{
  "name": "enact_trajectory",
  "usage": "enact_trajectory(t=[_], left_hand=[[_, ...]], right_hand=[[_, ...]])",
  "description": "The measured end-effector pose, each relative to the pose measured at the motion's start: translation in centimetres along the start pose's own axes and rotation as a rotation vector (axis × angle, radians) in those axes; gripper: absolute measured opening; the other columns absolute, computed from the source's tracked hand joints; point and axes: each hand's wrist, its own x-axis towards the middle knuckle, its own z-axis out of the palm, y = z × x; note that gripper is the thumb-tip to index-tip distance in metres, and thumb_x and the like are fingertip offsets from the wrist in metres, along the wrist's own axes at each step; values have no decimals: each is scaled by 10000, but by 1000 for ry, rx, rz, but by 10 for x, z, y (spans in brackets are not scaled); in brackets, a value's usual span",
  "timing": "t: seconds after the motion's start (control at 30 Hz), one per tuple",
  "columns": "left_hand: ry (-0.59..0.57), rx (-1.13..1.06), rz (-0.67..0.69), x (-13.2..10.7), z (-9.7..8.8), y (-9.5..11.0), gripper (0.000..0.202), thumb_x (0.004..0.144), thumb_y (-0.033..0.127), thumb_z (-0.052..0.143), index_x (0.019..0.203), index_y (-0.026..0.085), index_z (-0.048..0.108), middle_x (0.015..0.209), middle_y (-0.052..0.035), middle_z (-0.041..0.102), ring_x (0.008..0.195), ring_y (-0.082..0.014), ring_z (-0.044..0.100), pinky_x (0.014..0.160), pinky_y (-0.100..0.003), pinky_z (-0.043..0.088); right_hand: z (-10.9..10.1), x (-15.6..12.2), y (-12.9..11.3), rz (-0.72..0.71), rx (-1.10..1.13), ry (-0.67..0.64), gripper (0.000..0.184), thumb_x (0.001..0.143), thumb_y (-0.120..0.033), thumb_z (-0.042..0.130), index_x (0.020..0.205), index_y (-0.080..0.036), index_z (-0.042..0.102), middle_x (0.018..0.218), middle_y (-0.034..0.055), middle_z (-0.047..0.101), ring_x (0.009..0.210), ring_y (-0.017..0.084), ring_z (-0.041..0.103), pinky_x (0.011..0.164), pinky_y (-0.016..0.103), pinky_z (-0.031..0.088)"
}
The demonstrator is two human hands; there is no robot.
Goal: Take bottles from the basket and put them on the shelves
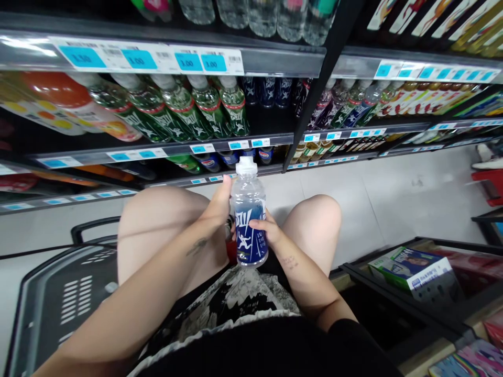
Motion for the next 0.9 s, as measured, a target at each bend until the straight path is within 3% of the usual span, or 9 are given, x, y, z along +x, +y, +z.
enact_trajectory(t=[0.13,0.27,0.33,0.5,0.57,0.7,0.9], left_hand=[[-177,-326,-140,1,3,10,943,855,936,288,1201,155,686,1072,-153,727,940,-288,706,781,-394,585],[-195,-272,-105,-1,1,15,789,828,824,556,1246,162,651,1023,-132,713,852,-267,692,623,-342,545],[-164,-239,-61,0,2,12,714,817,745,643,1242,171,639,1042,-122,704,866,-255,687,625,-327,540],[-111,-267,-79,4,3,6,740,874,809,481,1220,171,623,1027,-132,694,860,-258,691,652,-351,557],[-96,-292,-76,3,2,6,737,867,804,504,1219,166,613,1049,-136,697,890,-265,696,700,-361,573],[-94,-378,-75,1,-1,13,716,841,764,579,1218,155,585,1070,-126,706,962,-275,703,808,-376,586],[-69,-409,-112,-1,-3,14,729,811,752,609,1208,141,581,1124,-146,701,1022,-283,698,837,-366,583]], right_hand=[[-1,1,8,7,104,-188,774,602,-788,521,944,-111,366,703,28,540,652,87,585,575,204,495],[-1,12,12,-63,156,-281,870,612,-904,362,1013,-134,308,598,-28,447,536,110,548,490,207,424],[-1,18,15,-93,175,-320,908,601,-937,312,1027,-135,302,583,-38,429,488,103,512,472,203,398],[-1,29,27,-133,233,-315,896,595,-947,267,994,-145,305,523,-55,370,412,95,418,461,235,387],[0,31,29,-107,231,-292,908,574,-958,258,979,-146,306,516,-53,366,403,90,401,453,238,379],[5,32,26,-32,185,-280,924,527,-972,237,920,-139,306,583,-13,446,461,79,458,476,220,381],[6,32,25,15,170,-287,896,508,-956,281,852,-129,291,632,26,495,506,81,494,534,232,439]])
